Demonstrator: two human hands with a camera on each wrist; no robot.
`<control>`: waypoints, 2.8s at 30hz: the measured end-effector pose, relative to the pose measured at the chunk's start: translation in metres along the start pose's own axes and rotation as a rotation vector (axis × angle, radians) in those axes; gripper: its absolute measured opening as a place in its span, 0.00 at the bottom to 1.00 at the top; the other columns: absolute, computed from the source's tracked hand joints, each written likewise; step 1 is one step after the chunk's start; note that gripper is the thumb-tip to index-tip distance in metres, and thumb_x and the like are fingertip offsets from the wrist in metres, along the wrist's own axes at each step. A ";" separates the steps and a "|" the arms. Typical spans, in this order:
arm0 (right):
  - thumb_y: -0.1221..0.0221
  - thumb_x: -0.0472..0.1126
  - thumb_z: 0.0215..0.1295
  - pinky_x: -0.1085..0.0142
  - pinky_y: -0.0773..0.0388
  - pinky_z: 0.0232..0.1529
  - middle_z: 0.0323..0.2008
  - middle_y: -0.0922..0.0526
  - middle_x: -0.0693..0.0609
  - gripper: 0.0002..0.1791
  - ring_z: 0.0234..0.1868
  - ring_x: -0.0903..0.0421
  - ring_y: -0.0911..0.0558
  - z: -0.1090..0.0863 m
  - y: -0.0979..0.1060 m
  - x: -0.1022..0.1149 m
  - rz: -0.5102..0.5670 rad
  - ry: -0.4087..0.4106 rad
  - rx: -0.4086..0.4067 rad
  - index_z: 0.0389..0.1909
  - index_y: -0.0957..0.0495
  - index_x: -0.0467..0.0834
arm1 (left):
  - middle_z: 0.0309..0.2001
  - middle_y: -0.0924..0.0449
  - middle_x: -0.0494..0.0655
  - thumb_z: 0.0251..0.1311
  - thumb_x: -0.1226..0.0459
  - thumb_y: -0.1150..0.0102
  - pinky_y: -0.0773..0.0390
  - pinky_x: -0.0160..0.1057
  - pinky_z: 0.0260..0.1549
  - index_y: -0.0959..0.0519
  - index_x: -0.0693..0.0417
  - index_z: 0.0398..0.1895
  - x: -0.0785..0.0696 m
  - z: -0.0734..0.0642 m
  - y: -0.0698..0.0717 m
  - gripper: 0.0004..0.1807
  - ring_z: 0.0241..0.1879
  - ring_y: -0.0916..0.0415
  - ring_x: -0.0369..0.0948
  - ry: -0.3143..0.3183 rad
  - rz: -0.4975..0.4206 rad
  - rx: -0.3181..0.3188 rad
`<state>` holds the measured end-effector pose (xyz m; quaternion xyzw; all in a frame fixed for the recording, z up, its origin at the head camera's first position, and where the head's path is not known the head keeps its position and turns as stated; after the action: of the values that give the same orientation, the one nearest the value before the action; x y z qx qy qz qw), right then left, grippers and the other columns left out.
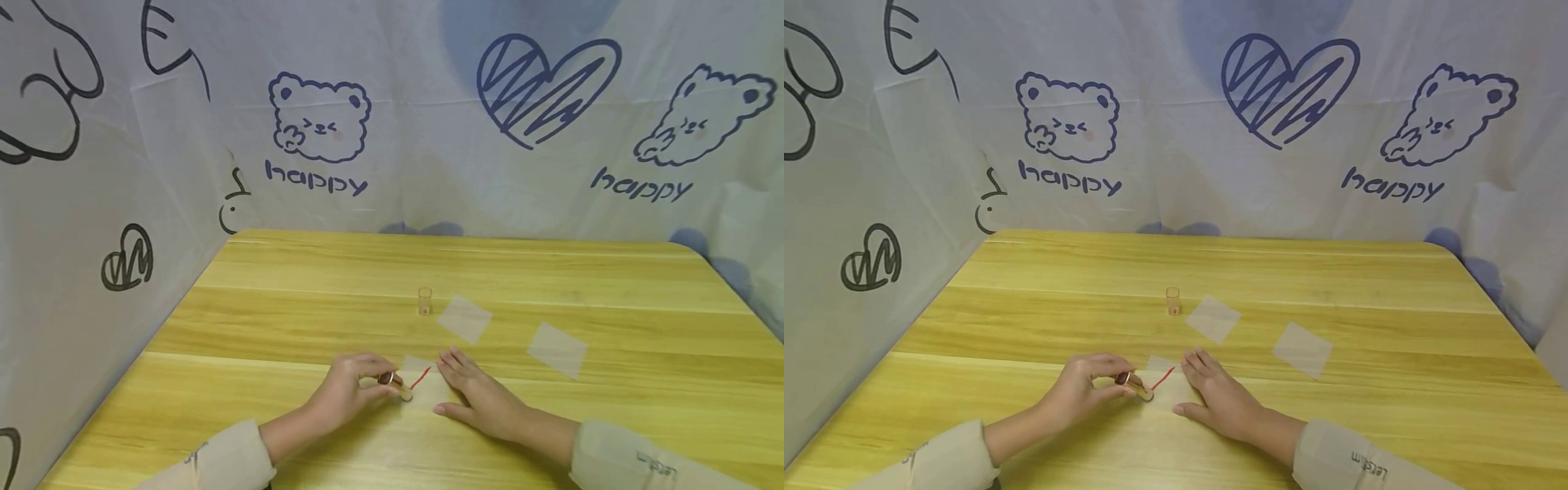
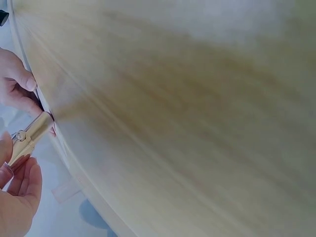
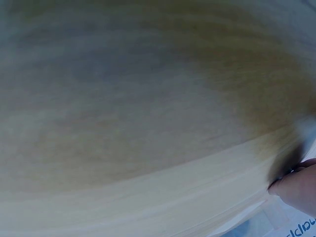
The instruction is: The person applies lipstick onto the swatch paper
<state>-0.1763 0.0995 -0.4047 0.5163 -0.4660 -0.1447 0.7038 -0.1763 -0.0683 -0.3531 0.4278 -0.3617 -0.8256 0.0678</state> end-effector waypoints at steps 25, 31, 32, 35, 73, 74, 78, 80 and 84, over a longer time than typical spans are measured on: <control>0.49 0.60 0.64 0.43 0.43 0.65 0.67 0.43 0.34 0.41 0.70 0.36 0.47 -0.001 0.001 0.001 0.005 0.002 -0.006 0.63 0.39 0.29 | 0.35 0.15 0.49 0.46 0.66 0.32 0.19 0.28 0.37 0.18 0.64 0.37 0.002 -0.004 0.010 0.14 0.33 0.19 0.38 0.071 0.012 -0.050; 0.49 0.60 0.64 0.42 0.43 0.65 0.67 0.43 0.34 0.41 0.70 0.36 0.48 -0.001 0.001 0.001 0.004 0.009 -0.002 0.63 0.39 0.29 | 0.34 0.16 0.47 0.45 0.66 0.31 0.18 0.31 0.37 0.18 0.62 0.37 0.005 -0.003 0.013 0.14 0.32 0.21 0.36 0.113 0.006 -0.089; 0.49 0.59 0.64 0.42 0.43 0.65 0.67 0.43 0.34 0.41 0.70 0.36 0.47 -0.001 0.001 0.001 0.004 0.008 -0.003 0.63 0.39 0.29 | 0.33 0.16 0.46 0.45 0.65 0.31 0.18 0.32 0.38 0.19 0.61 0.37 0.006 -0.003 0.014 0.14 0.32 0.21 0.36 0.120 0.005 -0.094; 0.48 0.59 0.63 0.43 0.43 0.65 0.67 0.43 0.34 0.41 0.70 0.36 0.47 -0.001 0.001 0.001 0.010 0.006 -0.006 0.63 0.39 0.29 | 0.33 0.17 0.44 0.46 0.64 0.31 0.18 0.33 0.39 0.19 0.60 0.37 0.007 -0.002 0.015 0.14 0.32 0.22 0.35 0.147 0.000 -0.100; 0.41 0.51 0.61 0.42 0.44 0.66 0.68 0.44 0.33 0.40 0.69 0.36 0.45 0.007 0.025 -0.016 0.116 -0.045 -0.112 0.65 0.42 0.30 | 0.33 0.17 0.53 0.44 0.69 0.31 0.18 0.29 0.37 0.19 0.66 0.36 0.005 0.031 0.013 0.14 0.33 0.19 0.44 0.058 -0.079 -0.249; 0.40 0.50 0.60 0.42 0.43 0.66 0.67 0.43 0.33 0.40 0.69 0.36 0.44 0.008 0.027 -0.017 0.106 -0.043 -0.130 0.65 0.42 0.30 | 0.33 0.17 0.53 0.44 0.69 0.31 0.18 0.29 0.37 0.19 0.66 0.37 0.005 0.033 0.013 0.14 0.33 0.19 0.44 0.058 -0.084 -0.251; 0.39 0.48 0.58 0.42 0.41 0.65 0.67 0.42 0.33 0.39 0.68 0.35 0.42 0.009 0.033 -0.023 0.071 -0.050 -0.181 0.65 0.41 0.31 | 0.34 0.17 0.54 0.45 0.70 0.31 0.17 0.30 0.36 0.19 0.66 0.37 0.003 0.040 0.012 0.14 0.33 0.19 0.44 0.054 -0.098 -0.260; 0.38 0.47 0.58 0.42 0.40 0.64 0.67 0.42 0.32 0.39 0.68 0.35 0.42 0.010 0.035 -0.026 0.068 -0.050 -0.193 0.65 0.41 0.31 | 0.33 0.17 0.55 0.45 0.70 0.31 0.17 0.31 0.36 0.19 0.66 0.36 0.003 0.043 0.011 0.14 0.33 0.19 0.45 0.052 -0.101 -0.265; 0.37 0.45 0.57 0.41 0.38 0.63 0.66 0.40 0.31 0.39 0.66 0.34 0.41 0.011 0.041 -0.030 0.053 -0.047 -0.232 0.64 0.40 0.29 | 0.32 0.17 0.55 0.45 0.70 0.31 0.16 0.34 0.35 0.19 0.67 0.36 0.004 0.050 0.008 0.13 0.33 0.19 0.45 0.039 -0.094 -0.273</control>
<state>-0.2128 0.1312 -0.3841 0.4155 -0.4760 -0.1911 0.7511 -0.2182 -0.0486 -0.3319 0.4468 -0.2243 -0.8610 0.0937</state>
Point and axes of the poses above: each hand's wrist, its own z-axis towards the middle knuckle, its own y-axis out of the back of the hand, x = y × z, the point moved 7 cm from there along z, towards the middle knuckle
